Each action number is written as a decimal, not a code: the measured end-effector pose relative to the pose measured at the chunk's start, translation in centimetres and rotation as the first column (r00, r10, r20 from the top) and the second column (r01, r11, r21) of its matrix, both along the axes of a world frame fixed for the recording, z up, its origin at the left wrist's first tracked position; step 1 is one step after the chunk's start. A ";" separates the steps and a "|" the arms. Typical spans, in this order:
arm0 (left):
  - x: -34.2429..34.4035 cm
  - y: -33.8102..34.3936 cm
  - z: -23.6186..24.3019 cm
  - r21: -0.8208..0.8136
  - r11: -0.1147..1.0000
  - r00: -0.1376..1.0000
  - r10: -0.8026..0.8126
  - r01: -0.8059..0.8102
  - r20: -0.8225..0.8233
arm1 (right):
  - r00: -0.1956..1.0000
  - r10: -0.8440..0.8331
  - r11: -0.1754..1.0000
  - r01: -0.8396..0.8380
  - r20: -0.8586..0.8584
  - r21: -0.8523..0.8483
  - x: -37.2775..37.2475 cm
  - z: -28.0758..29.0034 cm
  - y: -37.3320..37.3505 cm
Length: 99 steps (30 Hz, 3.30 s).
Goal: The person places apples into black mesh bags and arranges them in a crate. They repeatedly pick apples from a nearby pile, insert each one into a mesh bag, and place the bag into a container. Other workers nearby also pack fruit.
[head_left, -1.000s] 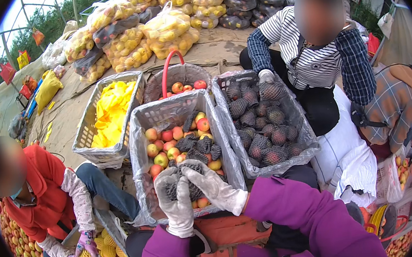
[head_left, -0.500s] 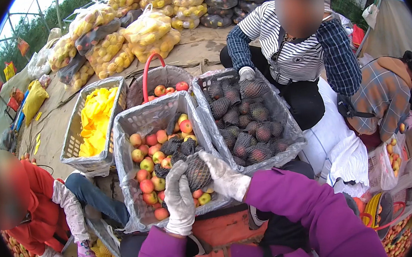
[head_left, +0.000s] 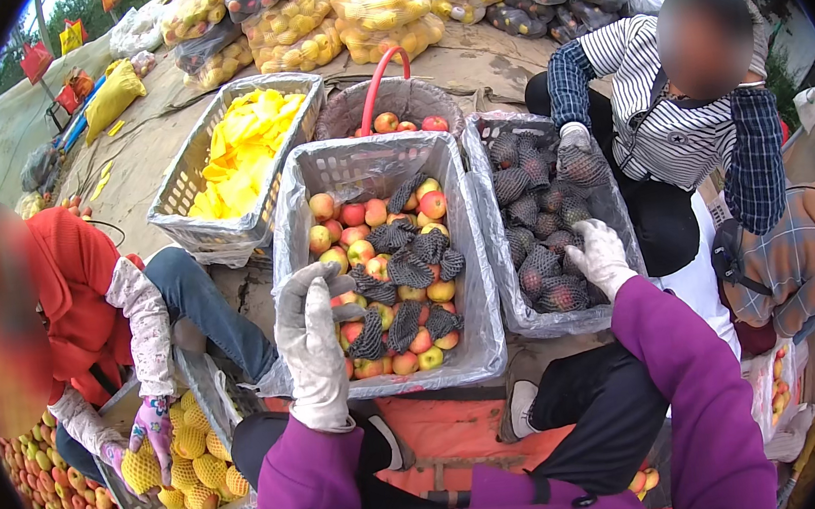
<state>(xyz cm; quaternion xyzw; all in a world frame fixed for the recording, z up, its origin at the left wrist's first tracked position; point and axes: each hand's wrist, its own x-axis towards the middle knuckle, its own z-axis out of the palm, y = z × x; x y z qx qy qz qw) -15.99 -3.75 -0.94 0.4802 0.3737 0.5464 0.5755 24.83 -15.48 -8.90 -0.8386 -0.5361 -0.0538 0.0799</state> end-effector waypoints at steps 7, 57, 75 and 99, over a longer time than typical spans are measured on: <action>-0.4 0.3 0.1 -0.114 0.993 0.999 -0.041 0.040 -0.002 | 0.769 0.571 0.664 -0.638 -0.286 -0.390 -19.4 -5.9 8.8; 2.0 -3.7 -5.2 -0.069 0.954 0.930 -0.299 0.291 -0.212 | -0.222 0.214 0.940 -0.217 -0.951 0.262 -20.2 6.1 1.0; 1.4 -3.3 -0.9 -0.368 0.663 0.745 -0.469 0.652 0.474 | -0.650 0.063 0.972 -0.133 -0.757 0.195 -19.5 6.0 1.8; -2.4 -2.5 -0.5 -0.140 0.504 0.471 -0.625 0.852 0.622 | -0.676 0.101 0.936 -0.184 -0.730 0.300 -26.3 3.0 4.8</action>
